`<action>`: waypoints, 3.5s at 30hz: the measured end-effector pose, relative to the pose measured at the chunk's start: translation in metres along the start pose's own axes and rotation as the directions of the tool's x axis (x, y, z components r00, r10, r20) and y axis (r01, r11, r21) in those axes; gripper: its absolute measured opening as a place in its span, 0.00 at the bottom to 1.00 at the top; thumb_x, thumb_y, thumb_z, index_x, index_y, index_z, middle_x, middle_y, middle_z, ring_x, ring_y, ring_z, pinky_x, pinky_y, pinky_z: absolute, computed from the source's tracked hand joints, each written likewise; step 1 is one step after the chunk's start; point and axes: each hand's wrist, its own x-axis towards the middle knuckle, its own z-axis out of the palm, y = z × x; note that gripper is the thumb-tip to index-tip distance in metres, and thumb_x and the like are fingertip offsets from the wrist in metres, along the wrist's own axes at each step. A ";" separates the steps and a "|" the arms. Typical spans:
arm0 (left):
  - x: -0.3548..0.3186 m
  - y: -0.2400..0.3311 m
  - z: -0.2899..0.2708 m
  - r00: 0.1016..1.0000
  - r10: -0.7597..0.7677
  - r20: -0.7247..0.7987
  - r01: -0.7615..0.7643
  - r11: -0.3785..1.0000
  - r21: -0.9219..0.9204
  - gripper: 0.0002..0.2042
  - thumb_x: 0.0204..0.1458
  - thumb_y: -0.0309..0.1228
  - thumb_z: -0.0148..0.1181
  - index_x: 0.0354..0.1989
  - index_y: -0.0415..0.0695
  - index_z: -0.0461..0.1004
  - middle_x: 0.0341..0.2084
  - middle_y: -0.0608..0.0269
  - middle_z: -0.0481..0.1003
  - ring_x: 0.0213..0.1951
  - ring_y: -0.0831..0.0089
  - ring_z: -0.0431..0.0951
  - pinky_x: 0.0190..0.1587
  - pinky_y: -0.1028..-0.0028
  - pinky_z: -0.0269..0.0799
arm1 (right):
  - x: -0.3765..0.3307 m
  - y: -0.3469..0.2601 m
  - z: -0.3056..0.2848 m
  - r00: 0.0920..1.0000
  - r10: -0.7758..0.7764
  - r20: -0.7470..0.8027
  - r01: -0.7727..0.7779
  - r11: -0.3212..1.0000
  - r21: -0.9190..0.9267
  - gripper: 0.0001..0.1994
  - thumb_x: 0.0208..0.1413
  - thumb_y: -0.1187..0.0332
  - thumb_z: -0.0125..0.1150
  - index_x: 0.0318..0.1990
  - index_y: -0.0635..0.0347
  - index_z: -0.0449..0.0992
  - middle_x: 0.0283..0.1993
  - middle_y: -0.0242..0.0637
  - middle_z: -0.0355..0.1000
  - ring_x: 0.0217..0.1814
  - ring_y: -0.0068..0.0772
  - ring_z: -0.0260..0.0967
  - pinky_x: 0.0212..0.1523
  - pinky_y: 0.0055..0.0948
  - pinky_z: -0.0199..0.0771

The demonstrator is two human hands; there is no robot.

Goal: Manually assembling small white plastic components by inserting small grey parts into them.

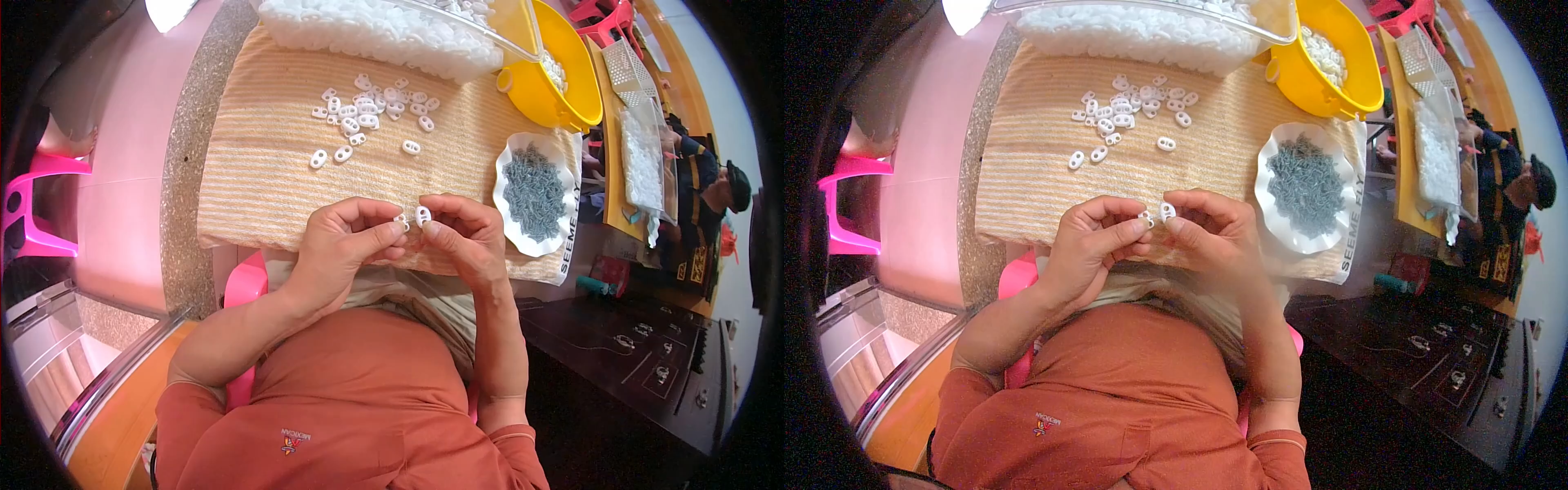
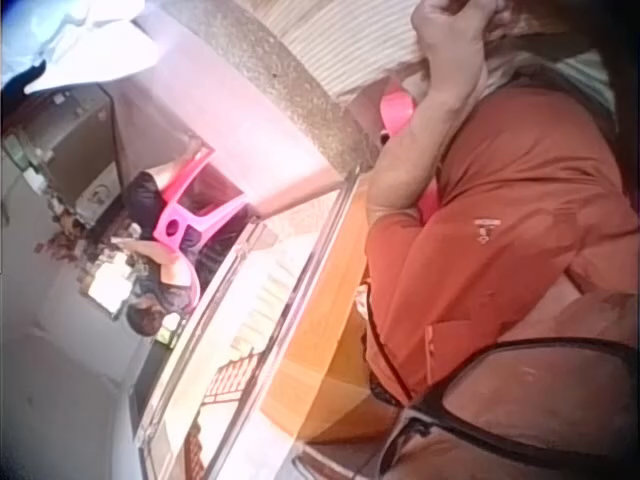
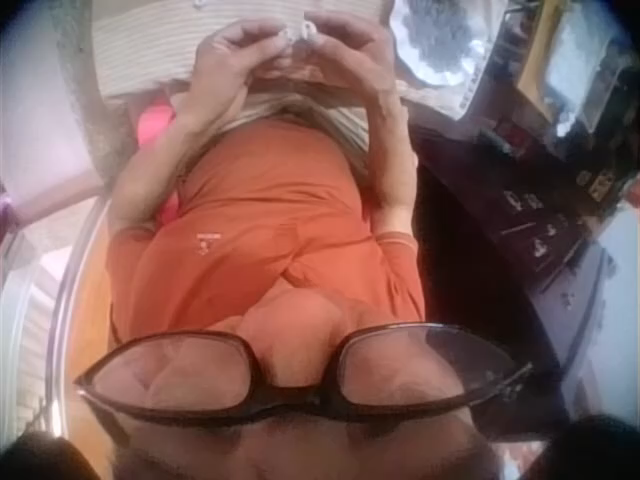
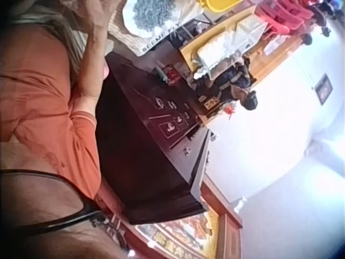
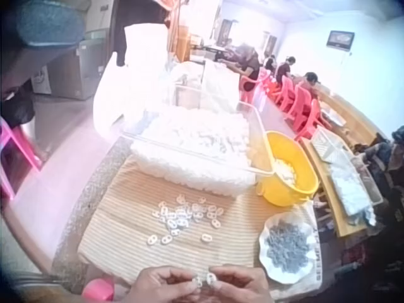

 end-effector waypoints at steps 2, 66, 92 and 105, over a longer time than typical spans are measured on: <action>0.000 0.000 0.000 1.000 0.002 0.003 -0.002 1.000 0.005 0.08 0.53 0.24 0.60 0.40 0.36 0.74 0.32 0.61 0.78 0.31 0.78 0.78 0.36 0.80 0.77 | 0.000 0.000 0.000 1.000 -0.005 -0.001 0.005 1.000 -0.006 0.14 0.53 0.80 0.60 0.48 0.71 0.73 0.39 0.40 0.75 0.39 0.27 0.73 0.41 0.25 0.76; -0.003 -0.006 0.002 0.998 0.039 0.040 -0.041 0.997 0.062 0.07 0.52 0.22 0.60 0.39 0.34 0.75 0.29 0.60 0.78 0.29 0.79 0.77 0.34 0.81 0.76 | -0.007 0.002 0.011 0.997 0.071 0.010 -0.071 0.995 0.068 0.12 0.53 0.80 0.60 0.46 0.70 0.74 0.42 0.39 0.75 0.42 0.27 0.74 0.44 0.25 0.77; -0.002 -0.001 0.002 0.975 -0.062 0.215 0.084 0.992 -0.094 0.08 0.53 0.23 0.60 0.40 0.38 0.73 0.33 0.60 0.77 0.33 0.76 0.78 0.36 0.79 0.78 | -0.013 0.004 0.011 0.998 -0.015 0.069 0.001 0.979 0.205 0.14 0.54 0.76 0.61 0.48 0.69 0.74 0.43 0.39 0.74 0.43 0.27 0.73 0.46 0.24 0.75; -0.009 -0.001 0.004 0.945 -0.042 0.326 0.087 0.988 -0.127 0.04 0.53 0.23 0.60 0.36 0.39 0.72 0.33 0.61 0.76 0.35 0.75 0.78 0.40 0.77 0.78 | -0.019 0.001 0.013 0.977 -0.178 0.114 0.167 0.981 0.097 0.13 0.51 0.74 0.65 0.44 0.68 0.77 0.40 0.37 0.70 0.41 0.25 0.69 0.42 0.21 0.70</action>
